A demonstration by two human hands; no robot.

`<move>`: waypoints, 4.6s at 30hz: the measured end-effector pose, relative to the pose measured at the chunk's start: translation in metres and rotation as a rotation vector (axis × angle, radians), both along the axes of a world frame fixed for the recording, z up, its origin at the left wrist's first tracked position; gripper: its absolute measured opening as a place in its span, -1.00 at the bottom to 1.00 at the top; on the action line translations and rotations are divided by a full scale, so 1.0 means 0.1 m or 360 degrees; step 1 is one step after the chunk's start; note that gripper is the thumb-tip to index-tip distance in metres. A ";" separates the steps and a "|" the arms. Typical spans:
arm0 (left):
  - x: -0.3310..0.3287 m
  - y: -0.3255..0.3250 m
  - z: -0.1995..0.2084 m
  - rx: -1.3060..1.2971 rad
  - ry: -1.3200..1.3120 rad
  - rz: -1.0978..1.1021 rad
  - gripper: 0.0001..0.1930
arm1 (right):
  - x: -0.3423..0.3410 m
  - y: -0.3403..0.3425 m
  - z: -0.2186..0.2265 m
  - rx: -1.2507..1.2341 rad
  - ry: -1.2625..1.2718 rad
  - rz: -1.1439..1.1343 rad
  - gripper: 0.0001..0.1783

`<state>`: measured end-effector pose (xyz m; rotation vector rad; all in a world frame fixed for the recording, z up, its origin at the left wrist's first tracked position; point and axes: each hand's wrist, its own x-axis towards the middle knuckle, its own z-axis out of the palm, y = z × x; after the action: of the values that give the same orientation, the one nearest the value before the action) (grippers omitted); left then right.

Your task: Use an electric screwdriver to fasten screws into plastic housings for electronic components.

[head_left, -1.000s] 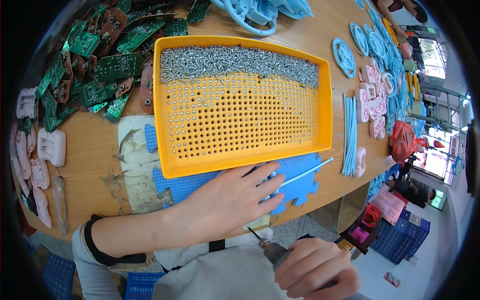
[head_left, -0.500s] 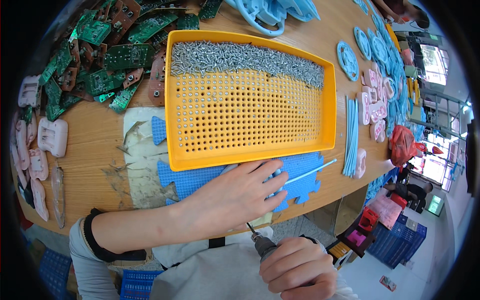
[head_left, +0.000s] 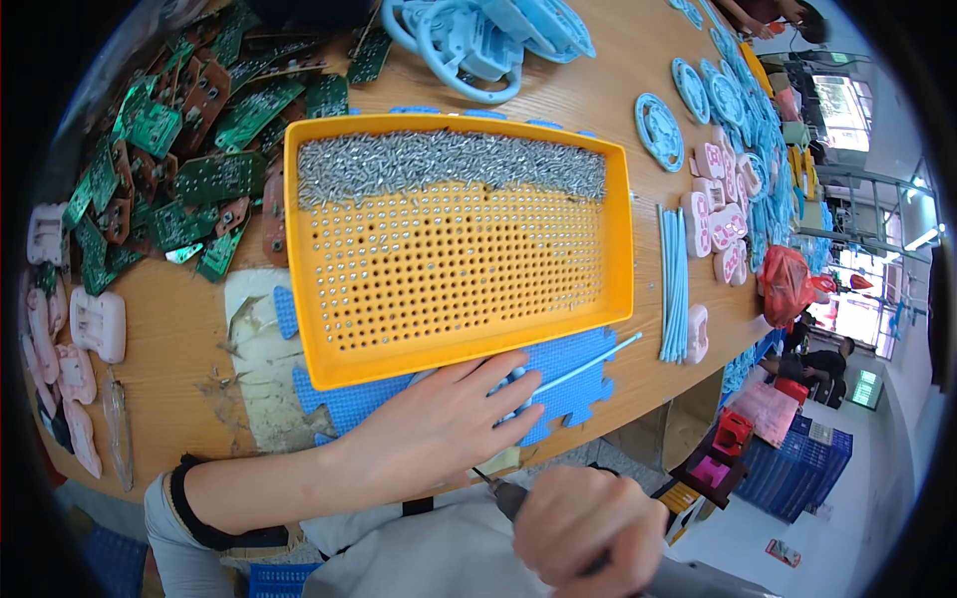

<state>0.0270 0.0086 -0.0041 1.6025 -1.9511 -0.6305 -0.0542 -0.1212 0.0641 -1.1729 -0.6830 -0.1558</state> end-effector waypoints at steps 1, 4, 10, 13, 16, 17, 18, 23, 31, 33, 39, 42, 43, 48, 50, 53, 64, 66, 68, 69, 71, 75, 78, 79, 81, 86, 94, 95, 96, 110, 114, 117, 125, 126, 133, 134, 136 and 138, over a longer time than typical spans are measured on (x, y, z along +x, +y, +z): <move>0.02 -0.01 0.01 -0.0016 -0.0002 -0.0003 -0.16 | -0.06 -0.01 0.02 -0.0021 -0.0124 -0.0038 -0.78; 0.03 -0.04 0.09 0.0050 -0.0065 -0.0095 -0.14 | -0.31 -0.49 0.28 -0.0118 -0.0082 0.0188 -0.92; 0.06 -0.07 0.10 0.0135 -0.0139 -0.0168 -0.04 | -0.09 -0.74 0.16 -0.0379 -0.0219 -0.1173 -0.20; 0.06 -0.07 0.10 0.0140 -0.0135 -0.0196 0.00 | 0.01 -0.81 -0.01 -0.0367 -0.0172 -0.1195 -0.11; 0.08 -0.07 0.12 0.0181 -0.0066 -0.0196 0.01 | 0.06 -0.84 -0.04 -0.0488 -0.0040 -0.1182 -0.11; 0.08 -0.07 0.12 0.0180 -0.0075 -0.0194 0.00 | 0.07 -0.85 -0.06 -0.0488 -0.0037 -0.1185 -0.11; 0.08 -0.08 0.13 0.0179 -0.0085 -0.0193 0.00 | 0.06 -0.86 -0.11 -0.0382 -0.0051 -0.1129 -0.09; 0.09 -0.08 0.14 0.0202 -0.0059 -0.0202 -0.01 | 0.09 -0.85 -0.14 -0.0419 -0.0022 -0.1205 -0.11; 0.06 -0.05 0.10 0.0171 -0.0018 -0.0131 0.00 | 0.14 -0.81 -0.21 -0.0482 -0.0079 -0.1186 -0.10; 0.07 -0.06 0.13 0.0161 -0.0106 -0.0166 0.00 | 0.08 -0.82 -0.08 -0.0453 -0.0104 -0.1167 -0.10; 0.05 -0.06 0.08 0.0098 -0.0048 -0.0118 -0.02 | -0.29 -0.60 0.36 -0.0201 -0.0189 -0.0701 -0.75; 0.05 -0.02 0.05 0.0084 0.0071 -0.0049 -0.03 | -0.38 -0.48 0.33 -0.0153 -0.0029 -0.0262 -0.80; 0.05 -0.01 0.05 0.0086 0.0070 -0.0044 -0.03 | -0.40 -0.42 0.29 -0.0184 -0.0019 -0.0278 -0.79; 0.05 -0.04 0.05 0.0051 0.0101 -0.0054 -0.06 | -0.44 -0.20 0.17 -0.0344 0.0084 -0.0450 -0.69; 0.04 -0.03 0.04 0.0046 0.0098 -0.0047 -0.07 | -0.45 -0.04 0.13 -0.0072 0.0207 -0.0810 -0.88; 0.04 -0.03 0.05 0.0042 0.0105 -0.0041 -0.09 | -0.42 0.00 0.09 -0.0045 0.0189 -0.0844 -0.86; 0.03 -0.04 0.04 0.0055 0.0124 -0.0050 -0.08 | -0.39 -0.07 0.06 -0.0022 0.0021 -0.0759 -0.92; 0.01 -0.03 0.02 0.0002 0.0171 0.0007 -0.18 | -0.42 -0.14 0.10 -0.0034 0.0004 -0.0759 -0.93; -0.04 -0.02 0.00 -0.0066 0.0279 0.0067 -0.30 | -0.50 -0.33 0.24 -0.0300 0.0087 -0.0408 -0.76; -0.06 -0.01 0.00 -0.0134 0.0386 0.0128 -0.42 | -0.52 -0.38 0.25 -0.0223 0.0045 -0.0303 -0.71; -0.10 -0.02 0.02 -0.0252 0.0436 0.0164 -0.55 | -0.61 -0.28 0.24 -0.0108 -0.0056 -0.0471 -0.72; -0.14 -0.06 -0.02 -0.0477 0.0545 0.0113 -0.78 | -0.44 -0.13 0.32 -0.0014 -0.0105 -0.0712 -0.53; -0.16 -0.04 0.03 -0.0452 0.0555 0.0140 -0.83 | -0.44 -0.14 0.30 -0.0037 -0.0110 -0.0636 -0.47; -0.16 -0.04 0.04 -0.0449 0.0555 0.0136 -0.83 | -0.44 -0.14 0.29 -0.0021 -0.0105 -0.0628 -0.48; -0.16 -0.03 0.09 -0.0424 0.0384 0.0128 -0.85 | -0.42 -0.15 0.32 -0.0060 -0.0055 -0.0597 -0.47; -0.16 -0.01 0.13 -0.0378 0.0309 0.0132 -0.78 | -0.40 -0.15 0.34 -0.0193 0.0033 -0.0491 -0.60; -0.06 -0.02 0.12 -0.0061 0.0275 0.0187 -0.24 | -0.41 -0.30 0.30 -0.0461 0.0139 -0.0369 -0.78; -0.07 -0.01 0.09 -0.0015 0.0223 0.0184 -0.19 | -0.41 -0.30 0.26 -0.0453 0.0137 -0.0363 -0.78; -0.07 0.00 0.07 0.0031 0.0172 0.0180 -0.14 | -0.42 -0.28 0.20 -0.0400 0.0141 -0.0385 -0.81; -0.07 -0.01 0.03 0.0030 0.0133 0.0207 -0.16 | -0.41 -0.10 0.08 -0.0423 0.0116 -0.0487 -0.91; -0.10 -0.03 0.03 0.0032 0.0131 0.0204 -0.16 | -0.43 -0.14 0.01 -0.0361 0.0058 -0.0429 -0.92; -0.11 0.00 0.02 0.0019 0.0192 0.0237 -0.16 | -0.38 -0.10 0.03 -0.0364 0.0055 -0.0399 -0.92; -0.17 -0.05 0.05 0.0094 0.0154 0.0316 -0.18 | -0.24 -0.17 -0.03 -0.0185 0.0030 -0.0304 -0.91; -0.16 -0.05 0.05 0.0128 0.0175 0.0306 -0.19 | -0.20 -0.18 -0.03 -0.0101 0.0058 -0.0242 -0.91; -0.13 -0.06 0.11 0.0130 0.0237 0.0256 -0.22 | -0.27 -0.66 0.36 -0.0150 -0.0041 -0.0272 -0.89; -0.12 -0.06 0.10 0.0139 0.0244 0.0258 -0.22 | -0.26 -0.71 0.30 -0.0177 -0.0200 -0.0543 -0.88; -0.11 -0.05 0.08 0.0149 0.0254 0.0258 -0.22 | -0.25 -0.79 0.35 -0.0449 -0.0022 -0.0944 -0.43; -0.12 -0.06 0.08 0.0156 0.0240 0.0248 -0.22 | -0.08 -0.74 0.12 -0.0290 -0.0125 -0.1430 -0.21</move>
<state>0.0152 0.0030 0.0037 1.6944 -1.6920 -0.7700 -0.0624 -0.1956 0.0762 -1.5919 -0.1933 -0.9109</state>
